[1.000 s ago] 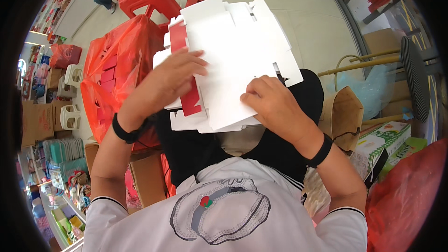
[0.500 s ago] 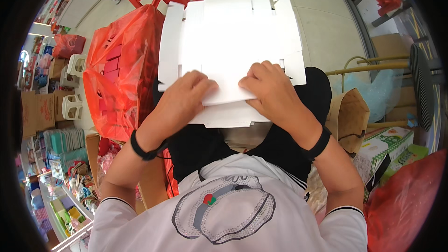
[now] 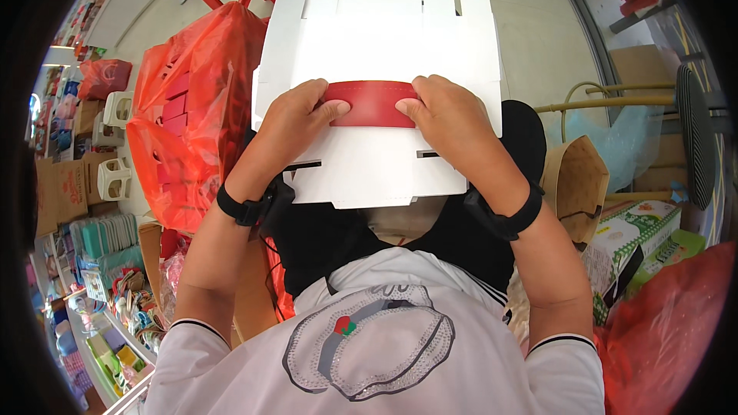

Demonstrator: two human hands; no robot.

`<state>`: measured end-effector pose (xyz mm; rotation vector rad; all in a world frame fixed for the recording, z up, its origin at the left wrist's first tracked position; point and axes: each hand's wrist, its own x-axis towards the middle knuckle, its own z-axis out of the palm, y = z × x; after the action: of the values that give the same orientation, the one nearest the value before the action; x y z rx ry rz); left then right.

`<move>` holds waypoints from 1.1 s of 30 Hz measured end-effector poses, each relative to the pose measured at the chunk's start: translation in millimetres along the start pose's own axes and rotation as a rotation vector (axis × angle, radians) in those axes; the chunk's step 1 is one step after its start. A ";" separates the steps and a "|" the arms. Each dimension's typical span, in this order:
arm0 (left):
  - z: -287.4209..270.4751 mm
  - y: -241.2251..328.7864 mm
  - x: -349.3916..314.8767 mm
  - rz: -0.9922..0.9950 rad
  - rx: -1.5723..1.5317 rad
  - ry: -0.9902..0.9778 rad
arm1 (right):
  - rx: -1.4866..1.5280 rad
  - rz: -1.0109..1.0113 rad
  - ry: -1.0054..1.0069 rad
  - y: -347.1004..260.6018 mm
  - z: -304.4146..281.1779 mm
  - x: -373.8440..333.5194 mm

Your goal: Assembling and folding white cardboard gift boxes with red interior accents.

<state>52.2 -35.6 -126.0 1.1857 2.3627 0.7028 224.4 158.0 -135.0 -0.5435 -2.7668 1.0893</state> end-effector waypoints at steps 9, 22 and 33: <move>-4.6 9.9 4.4 0.002 0.104 -0.014 | -0.106 -0.055 0.073 2.5 7.6 0.4; 4.6 9.9 10.2 -0.017 0.188 0.034 | -0.165 -0.037 0.126 0.8 13.8 4.4; 2.4 5.2 -5.8 0.407 0.285 0.218 | -0.238 -0.040 0.112 -4.7 9.6 7.2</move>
<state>59.9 -37.0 -124.1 1.8321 2.4828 0.6611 214.1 151.4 -139.1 -0.5535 -2.8115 0.7021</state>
